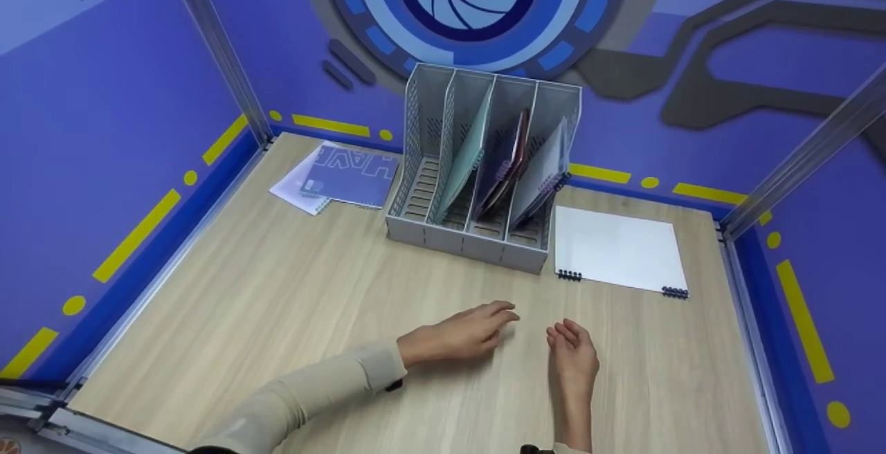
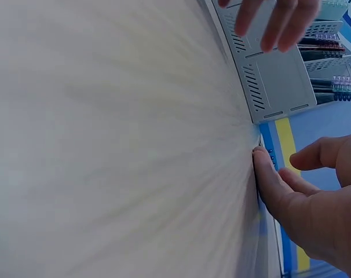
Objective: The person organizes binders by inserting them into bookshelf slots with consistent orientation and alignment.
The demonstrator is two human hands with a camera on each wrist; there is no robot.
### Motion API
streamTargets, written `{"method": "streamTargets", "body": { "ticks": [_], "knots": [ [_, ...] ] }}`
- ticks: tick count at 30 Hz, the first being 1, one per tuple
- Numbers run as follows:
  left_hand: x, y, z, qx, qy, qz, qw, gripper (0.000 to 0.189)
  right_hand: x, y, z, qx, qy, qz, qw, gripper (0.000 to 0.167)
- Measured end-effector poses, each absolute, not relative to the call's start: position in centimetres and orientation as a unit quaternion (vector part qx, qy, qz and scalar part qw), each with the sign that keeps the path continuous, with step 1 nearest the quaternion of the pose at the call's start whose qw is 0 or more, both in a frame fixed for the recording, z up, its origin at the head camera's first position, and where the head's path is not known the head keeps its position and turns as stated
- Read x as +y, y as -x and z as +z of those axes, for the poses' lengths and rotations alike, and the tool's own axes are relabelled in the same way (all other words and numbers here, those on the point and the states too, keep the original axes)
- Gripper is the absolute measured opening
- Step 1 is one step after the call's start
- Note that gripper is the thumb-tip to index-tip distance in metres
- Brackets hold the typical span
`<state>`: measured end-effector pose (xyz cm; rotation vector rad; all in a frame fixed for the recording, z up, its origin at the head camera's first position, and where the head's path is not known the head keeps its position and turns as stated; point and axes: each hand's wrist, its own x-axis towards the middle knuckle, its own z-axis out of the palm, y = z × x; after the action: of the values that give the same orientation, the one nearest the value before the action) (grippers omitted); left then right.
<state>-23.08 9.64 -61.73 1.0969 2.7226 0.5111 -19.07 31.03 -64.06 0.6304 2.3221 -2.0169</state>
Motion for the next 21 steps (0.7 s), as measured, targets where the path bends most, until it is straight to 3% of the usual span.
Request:
{"method": "streamTargets", "body": {
  "ticks": [8,17,21],
  "knots": [
    [14.6,24.7,-61.7,0.900,-0.398,0.161,0.079,0.042,31.2,18.8,-64.4,0.755,-0.206,-0.623,-0.006,0.046],
    [20.0,27.3,-63.2,0.905,-0.420,0.069,-0.010,0.043,31.3,18.8,-64.4,0.789,-0.200,-0.580,0.001,0.049],
    [21.3,28.4,-63.9,0.919,-0.393,0.038,-0.009,0.053,31.5,18.7,-64.4,0.757,-0.201,-0.621,0.002,0.048]
  ]
}}
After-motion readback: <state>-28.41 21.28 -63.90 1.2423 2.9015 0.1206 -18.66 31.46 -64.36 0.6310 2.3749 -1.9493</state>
